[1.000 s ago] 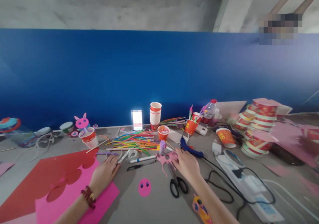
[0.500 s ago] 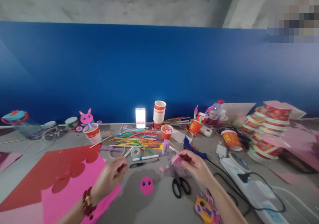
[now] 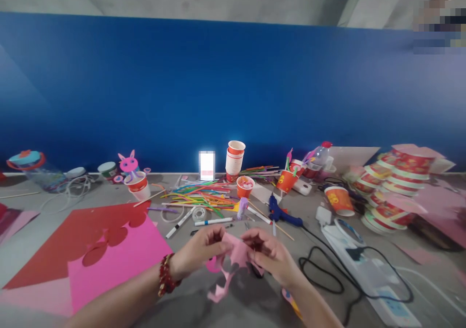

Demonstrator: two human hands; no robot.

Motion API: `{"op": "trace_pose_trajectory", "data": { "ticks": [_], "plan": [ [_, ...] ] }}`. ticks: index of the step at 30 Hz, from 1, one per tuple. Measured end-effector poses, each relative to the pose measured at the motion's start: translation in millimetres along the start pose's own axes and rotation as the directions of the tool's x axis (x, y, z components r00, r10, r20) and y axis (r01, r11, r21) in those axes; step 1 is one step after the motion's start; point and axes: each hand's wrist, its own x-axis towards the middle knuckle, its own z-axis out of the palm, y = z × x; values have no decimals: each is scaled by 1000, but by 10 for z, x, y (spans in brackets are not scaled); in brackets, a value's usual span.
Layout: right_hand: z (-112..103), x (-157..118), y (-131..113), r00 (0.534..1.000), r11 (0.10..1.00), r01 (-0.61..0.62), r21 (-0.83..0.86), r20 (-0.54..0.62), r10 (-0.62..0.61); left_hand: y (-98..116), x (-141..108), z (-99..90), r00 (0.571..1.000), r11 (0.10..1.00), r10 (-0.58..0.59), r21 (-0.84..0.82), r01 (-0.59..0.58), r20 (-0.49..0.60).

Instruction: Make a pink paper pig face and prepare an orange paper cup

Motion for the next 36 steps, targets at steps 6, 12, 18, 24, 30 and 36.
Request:
{"op": "trace_pose_trajectory", "data": {
  "ticks": [6, 12, 18, 24, 30, 36],
  "plan": [
    [66, -49, 61, 997, 995, -69, 69, 45, 66, -60, -166, -70, 999, 993, -9, -115, 4, -39],
    [105, -63, 160, 994, 993, -82, 85, 74, 76, -108, -208, -80, 991, 973, -112, -209, 95, -69],
    [147, -106, 87, 993, 998, -31, -47, 108, 36, -182, -165, 11, 959, 903, -284, -330, 274, 19],
    [183, -77, -59, 983, 926, 151, -347, 154, -103, -363, -177, 90, 934, 903, -333, -243, 355, 128],
    [203, -53, -93, 974, 813, 226, -537, 136, -181, -169, -250, -67, 999, 994, 17, 107, -22, 52],
    [334, -36, -69, 980, 772, 194, -606, 158, -122, -57, -357, -82, 992, 834, 112, 549, -63, -56]
  ]
}}
